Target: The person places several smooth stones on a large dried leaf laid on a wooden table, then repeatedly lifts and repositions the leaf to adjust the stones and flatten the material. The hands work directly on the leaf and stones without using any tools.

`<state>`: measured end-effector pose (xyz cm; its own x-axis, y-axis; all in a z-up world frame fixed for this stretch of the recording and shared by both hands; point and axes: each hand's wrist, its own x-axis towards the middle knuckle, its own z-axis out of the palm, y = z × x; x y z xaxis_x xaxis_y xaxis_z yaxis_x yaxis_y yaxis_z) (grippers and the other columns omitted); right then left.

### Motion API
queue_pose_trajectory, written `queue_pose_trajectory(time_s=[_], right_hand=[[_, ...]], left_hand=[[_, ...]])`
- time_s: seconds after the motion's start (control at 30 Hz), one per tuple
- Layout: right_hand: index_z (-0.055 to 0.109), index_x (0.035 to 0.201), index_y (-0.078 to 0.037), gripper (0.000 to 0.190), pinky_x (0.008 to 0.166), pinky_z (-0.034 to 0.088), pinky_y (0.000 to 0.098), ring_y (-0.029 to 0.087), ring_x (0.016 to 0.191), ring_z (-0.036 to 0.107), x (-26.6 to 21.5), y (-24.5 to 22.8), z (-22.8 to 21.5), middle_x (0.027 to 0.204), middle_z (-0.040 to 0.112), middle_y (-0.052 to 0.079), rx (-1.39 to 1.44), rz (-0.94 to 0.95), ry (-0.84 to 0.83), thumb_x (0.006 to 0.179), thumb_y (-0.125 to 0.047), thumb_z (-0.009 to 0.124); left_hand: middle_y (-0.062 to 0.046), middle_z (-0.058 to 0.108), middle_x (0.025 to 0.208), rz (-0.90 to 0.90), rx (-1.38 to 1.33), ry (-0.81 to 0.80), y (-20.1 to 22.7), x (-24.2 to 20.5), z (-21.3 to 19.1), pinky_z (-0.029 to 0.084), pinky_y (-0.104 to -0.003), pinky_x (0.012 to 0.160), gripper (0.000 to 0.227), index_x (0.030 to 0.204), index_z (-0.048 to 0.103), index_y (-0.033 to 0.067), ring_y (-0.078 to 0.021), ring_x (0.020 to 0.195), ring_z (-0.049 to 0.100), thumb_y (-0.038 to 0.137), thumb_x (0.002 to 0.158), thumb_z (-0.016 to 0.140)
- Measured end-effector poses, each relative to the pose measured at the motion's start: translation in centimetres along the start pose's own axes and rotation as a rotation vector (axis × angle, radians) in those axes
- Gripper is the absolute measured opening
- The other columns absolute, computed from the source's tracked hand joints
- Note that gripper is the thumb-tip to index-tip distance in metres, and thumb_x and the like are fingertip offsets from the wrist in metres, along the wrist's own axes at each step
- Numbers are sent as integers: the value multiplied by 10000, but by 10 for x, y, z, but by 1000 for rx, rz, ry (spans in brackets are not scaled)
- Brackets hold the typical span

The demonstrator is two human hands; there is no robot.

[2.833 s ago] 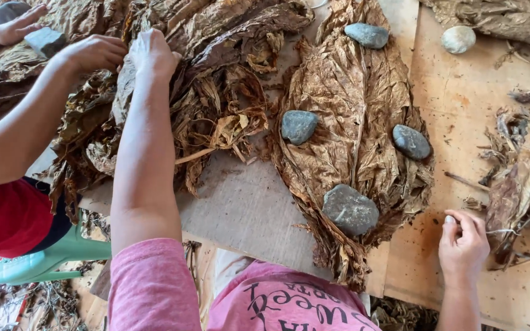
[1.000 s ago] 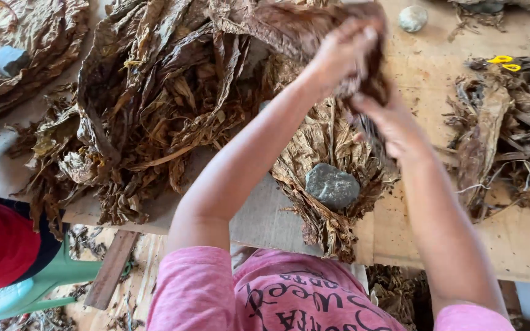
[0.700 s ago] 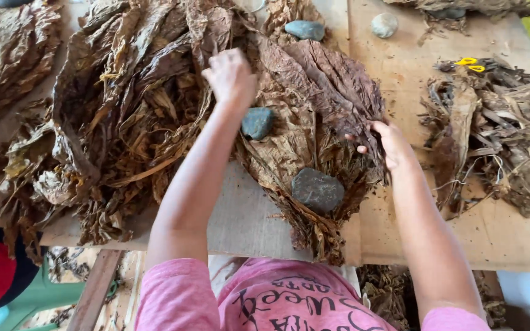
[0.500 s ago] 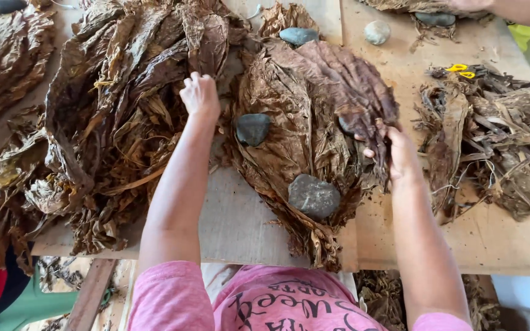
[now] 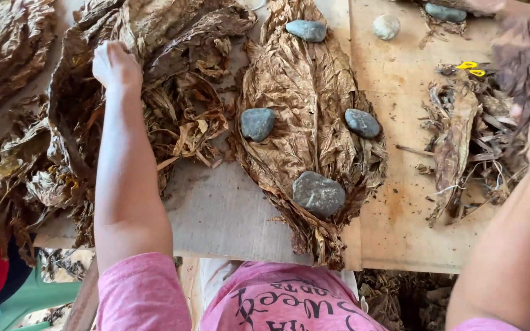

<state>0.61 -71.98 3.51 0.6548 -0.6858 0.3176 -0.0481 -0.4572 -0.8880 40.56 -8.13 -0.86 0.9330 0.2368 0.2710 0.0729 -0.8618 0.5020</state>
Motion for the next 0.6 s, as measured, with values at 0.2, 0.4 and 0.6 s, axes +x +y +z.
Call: queue_pose_trajectory(time_s=[0.2, 0.4, 0.6], right_hand=[[701, 1297, -57, 192, 565, 504, 222, 107, 699, 587, -88, -171, 88, 1042, 721, 42, -939, -974, -91, 1117, -6, 658], [428, 1379, -252, 604, 317, 558, 163, 192, 881, 731, -156, -189, 149, 1310, 565, 113, -1390, -680, -768, 861, 58, 416], [330, 1461, -104, 728, 428, 539, 214, 176, 699, 580, -189, -131, 171, 1088, 535, 149, -1151, -717, -794, 795, 132, 502]], left_hand=[[-164, 521, 1140, 145, 46, 299, 35, -22, 0, 525, -451, 786, 382, 1106, 667, 135, -315, 1032, 490, -26, 760, 662], [-23, 712, 852, -26, -569, -606, 144, -138, -70, 581, -119, 607, 380, 969, 656, 103, -72, 680, 670, 410, 979, 432], [-164, 696, 995, -6, -517, -1130, 182, -192, -9, 596, -252, 776, 798, 1118, 612, -28, -210, 822, 689, 645, 822, 300]])
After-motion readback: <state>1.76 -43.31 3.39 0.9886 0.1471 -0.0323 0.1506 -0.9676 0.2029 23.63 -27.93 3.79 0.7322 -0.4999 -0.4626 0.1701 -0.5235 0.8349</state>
